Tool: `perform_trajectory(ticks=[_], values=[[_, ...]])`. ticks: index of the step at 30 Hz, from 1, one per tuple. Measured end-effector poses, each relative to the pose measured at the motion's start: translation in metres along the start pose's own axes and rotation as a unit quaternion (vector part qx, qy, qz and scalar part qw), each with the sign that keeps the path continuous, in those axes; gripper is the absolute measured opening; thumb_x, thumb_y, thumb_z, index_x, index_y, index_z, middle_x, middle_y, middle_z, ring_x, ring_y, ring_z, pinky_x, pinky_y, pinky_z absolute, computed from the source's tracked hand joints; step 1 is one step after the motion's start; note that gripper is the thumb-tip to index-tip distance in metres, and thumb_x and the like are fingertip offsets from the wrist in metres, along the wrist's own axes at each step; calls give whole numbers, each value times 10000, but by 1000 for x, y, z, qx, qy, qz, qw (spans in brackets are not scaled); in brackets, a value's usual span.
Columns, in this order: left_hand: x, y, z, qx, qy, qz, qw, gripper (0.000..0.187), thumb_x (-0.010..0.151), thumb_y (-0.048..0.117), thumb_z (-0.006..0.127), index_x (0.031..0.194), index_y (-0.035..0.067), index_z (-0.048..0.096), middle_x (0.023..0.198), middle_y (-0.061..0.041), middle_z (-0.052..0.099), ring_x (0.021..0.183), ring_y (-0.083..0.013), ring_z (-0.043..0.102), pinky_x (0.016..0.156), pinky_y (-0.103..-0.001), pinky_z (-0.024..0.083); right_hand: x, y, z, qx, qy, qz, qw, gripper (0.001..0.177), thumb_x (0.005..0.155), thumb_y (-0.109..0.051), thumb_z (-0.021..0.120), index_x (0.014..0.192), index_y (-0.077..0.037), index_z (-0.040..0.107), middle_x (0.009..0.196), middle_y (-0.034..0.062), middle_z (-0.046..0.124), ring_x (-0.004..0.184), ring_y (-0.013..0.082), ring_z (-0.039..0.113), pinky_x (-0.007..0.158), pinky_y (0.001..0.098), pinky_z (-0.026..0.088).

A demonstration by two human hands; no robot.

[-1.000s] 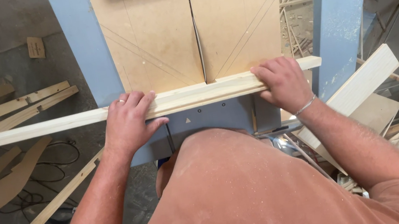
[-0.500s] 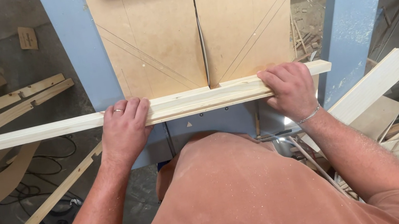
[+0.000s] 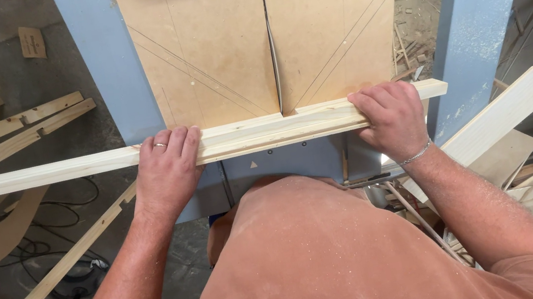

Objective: Cutting wooden slats using a table saw and a crosscut sled

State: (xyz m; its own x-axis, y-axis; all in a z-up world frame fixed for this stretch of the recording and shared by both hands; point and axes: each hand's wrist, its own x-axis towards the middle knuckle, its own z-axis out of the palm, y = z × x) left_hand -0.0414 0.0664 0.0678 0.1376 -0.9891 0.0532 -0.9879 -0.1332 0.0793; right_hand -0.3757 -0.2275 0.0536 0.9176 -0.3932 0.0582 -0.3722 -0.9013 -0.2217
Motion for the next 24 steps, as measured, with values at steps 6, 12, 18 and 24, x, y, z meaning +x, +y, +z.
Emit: perform_trajectory(ticks=[6, 12, 18, 24], values=[[-2, 0, 1, -8, -1, -1, 1000, 500, 803, 396, 778, 1207, 125, 667, 1041, -55, 618, 969, -245, 647, 838, -369, 532, -4, 3, 5, -4, 12, -2, 1000, 354, 800, -417, 862, 1068, -210, 757, 995, -42, 721, 965, 191, 685, 925, 366, 507], [1, -12, -11, -79, -39, -17, 996, 662, 658, 442, 857, 1212, 124, 684, 1053, -61, 640, 982, -273, 666, 853, -403, 557, -3, 4, 4, -10, 14, -10, 1000, 362, 794, -411, 865, 1079, -215, 759, 1008, -46, 721, 977, 193, 684, 932, 367, 509], [-14, -25, 5, -68, -97, -47, 992, 570, 691, 462, 839, 1154, 179, 667, 1017, -13, 595, 941, -258, 690, 882, -404, 562, -1, 4, 2, -5, 10, -11, 1000, 374, 795, -438, 871, 1082, -222, 766, 997, -50, 721, 968, 194, 682, 926, 365, 512], [-13, -25, 5, -57, -118, -33, 991, 474, 752, 481, 798, 1112, 212, 647, 1012, 11, 549, 946, -228, 675, 889, -374, 536, 1, 1, 0, -4, 8, -3, 1000, 392, 799, -459, 886, 1081, -213, 766, 991, -43, 722, 968, 197, 681, 932, 372, 508]])
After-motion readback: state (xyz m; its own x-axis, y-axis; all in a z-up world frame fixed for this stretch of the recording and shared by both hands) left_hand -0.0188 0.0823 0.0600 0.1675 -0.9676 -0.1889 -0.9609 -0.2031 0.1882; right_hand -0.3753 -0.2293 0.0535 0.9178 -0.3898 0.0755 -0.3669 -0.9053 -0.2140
